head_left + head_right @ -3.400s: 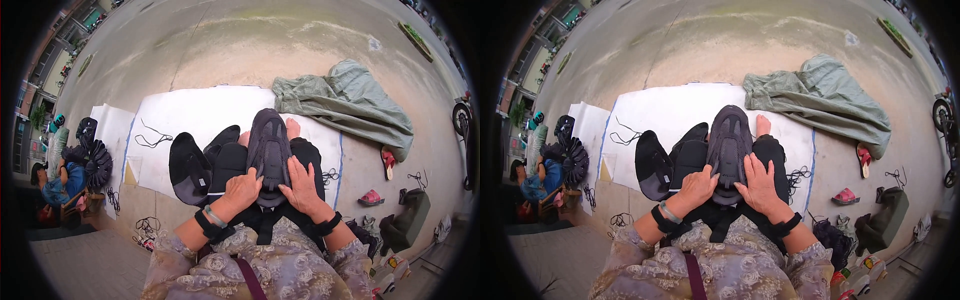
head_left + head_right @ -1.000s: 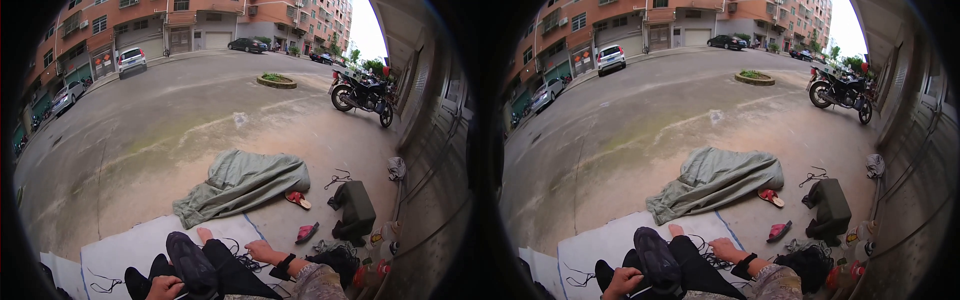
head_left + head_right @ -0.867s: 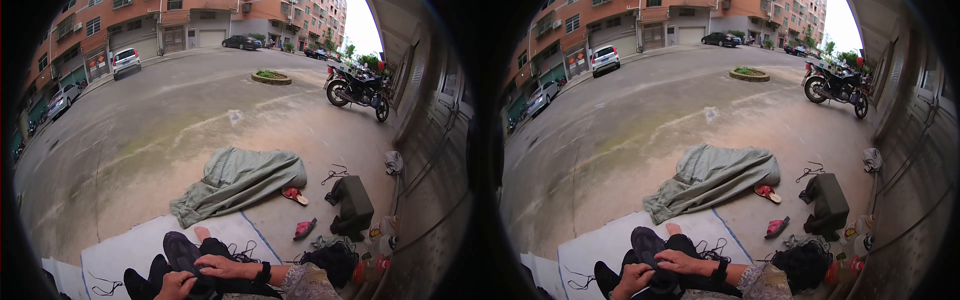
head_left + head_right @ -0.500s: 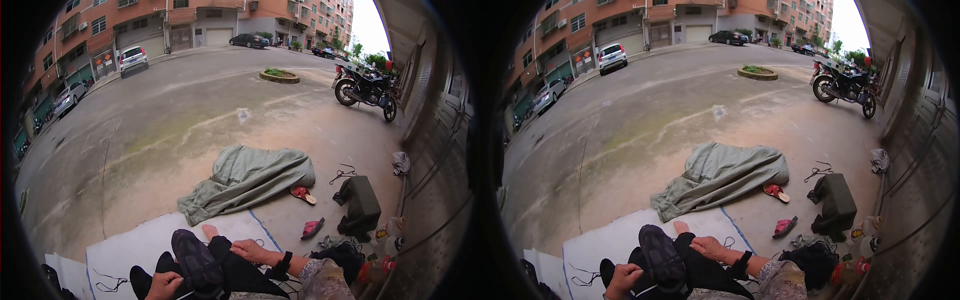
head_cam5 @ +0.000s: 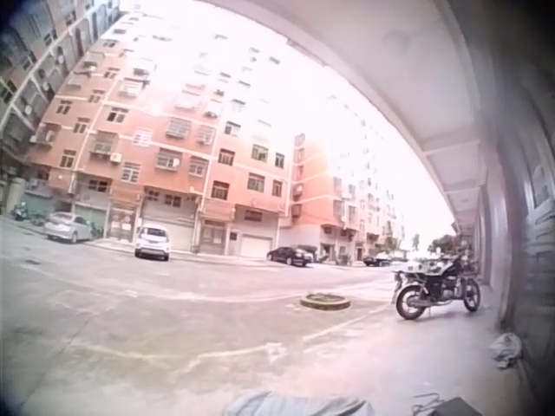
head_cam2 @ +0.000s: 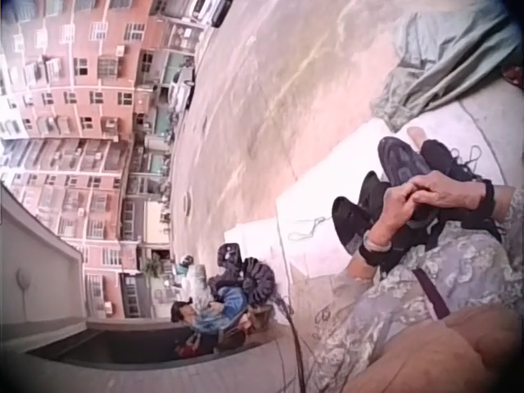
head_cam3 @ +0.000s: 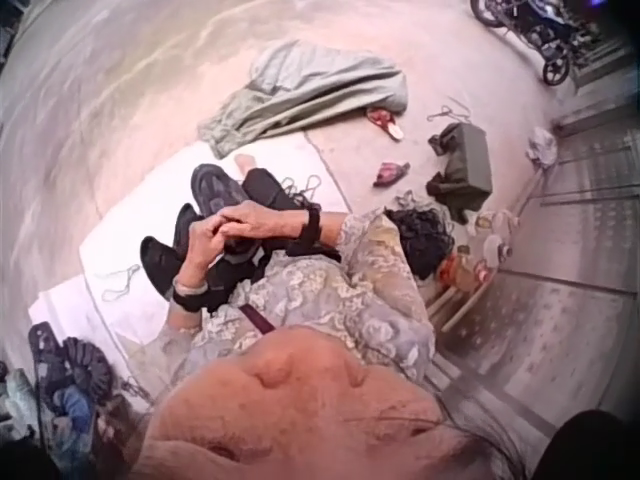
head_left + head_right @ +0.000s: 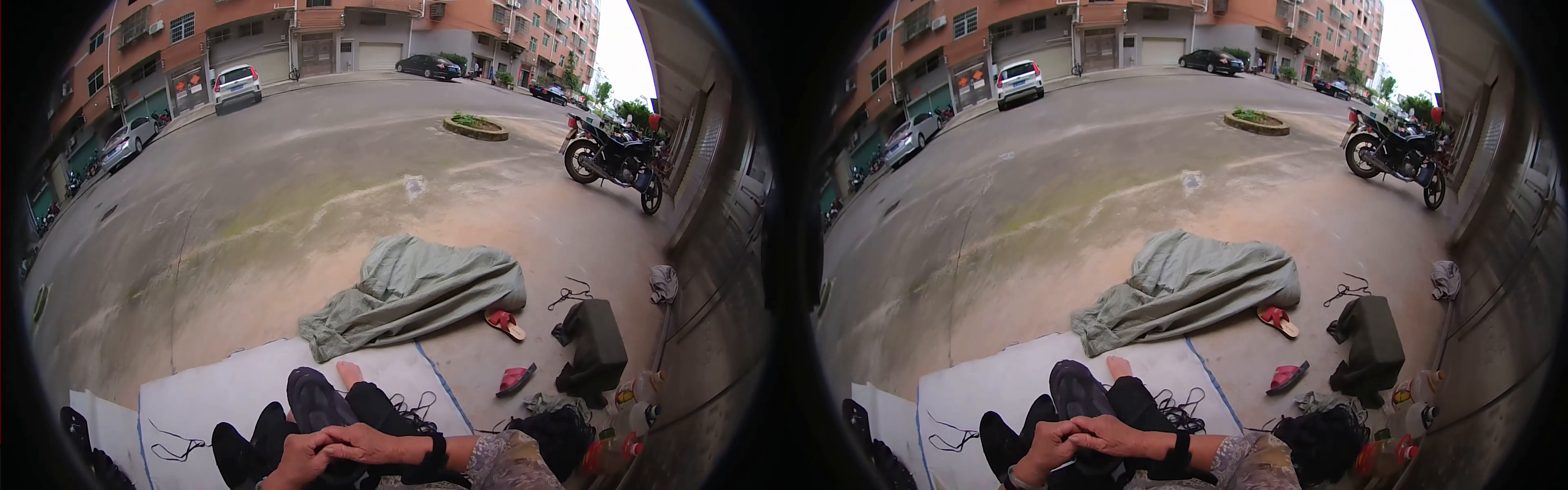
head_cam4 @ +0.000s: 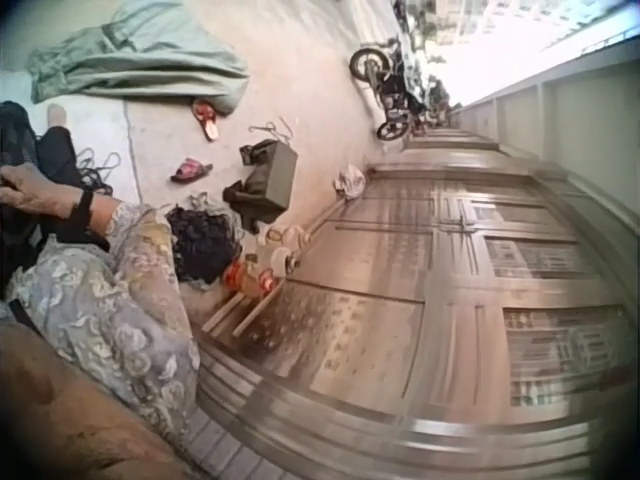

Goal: Lacing a black sneaker while sitting outdoors.

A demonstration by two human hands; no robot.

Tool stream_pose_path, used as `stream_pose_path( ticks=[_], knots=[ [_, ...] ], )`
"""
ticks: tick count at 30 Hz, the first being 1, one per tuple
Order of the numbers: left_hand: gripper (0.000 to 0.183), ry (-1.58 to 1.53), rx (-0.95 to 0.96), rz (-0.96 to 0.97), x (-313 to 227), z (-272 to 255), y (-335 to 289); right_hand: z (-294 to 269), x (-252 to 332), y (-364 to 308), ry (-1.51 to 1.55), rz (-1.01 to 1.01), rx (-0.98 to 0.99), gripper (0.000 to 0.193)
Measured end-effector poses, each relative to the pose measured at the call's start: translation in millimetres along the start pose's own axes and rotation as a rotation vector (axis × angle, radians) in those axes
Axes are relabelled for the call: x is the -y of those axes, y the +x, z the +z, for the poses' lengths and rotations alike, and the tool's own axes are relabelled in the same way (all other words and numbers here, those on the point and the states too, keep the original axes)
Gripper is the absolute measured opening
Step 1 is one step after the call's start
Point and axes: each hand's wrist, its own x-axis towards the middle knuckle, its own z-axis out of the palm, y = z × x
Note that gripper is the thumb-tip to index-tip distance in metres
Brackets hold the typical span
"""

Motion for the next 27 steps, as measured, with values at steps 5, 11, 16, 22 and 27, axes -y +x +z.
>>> stream_pose_path(
  ticks=[5,11,16,22,27],
  knots=[
    [0.014,-0.007,0.065,-0.205,21.6,-9.1,-23.3,-17.8,-19.6,-11.4,-0.219,0.001,-0.021,0.017],
    [0.015,-0.066,0.071,-0.191,47.3,-4.8,-23.4,-53.3,-61.6,-17.6,-0.130,0.210,-0.248,0.015],
    [0.013,-0.033,0.042,-0.118,52.8,2.6,-17.4,-73.3,-93.9,-10.8,-0.574,0.258,-0.398,0.013],
    [0.010,0.064,-0.025,-0.013,62.1,11.0,-7.9,-49.9,-70.0,17.5,-0.967,-0.025,-0.289,0.016],
    [0.008,0.210,-0.142,0.169,61.6,18.3,7.3,-18.3,-27.2,28.1,0.010,0.102,0.050,0.023]
  ],
)
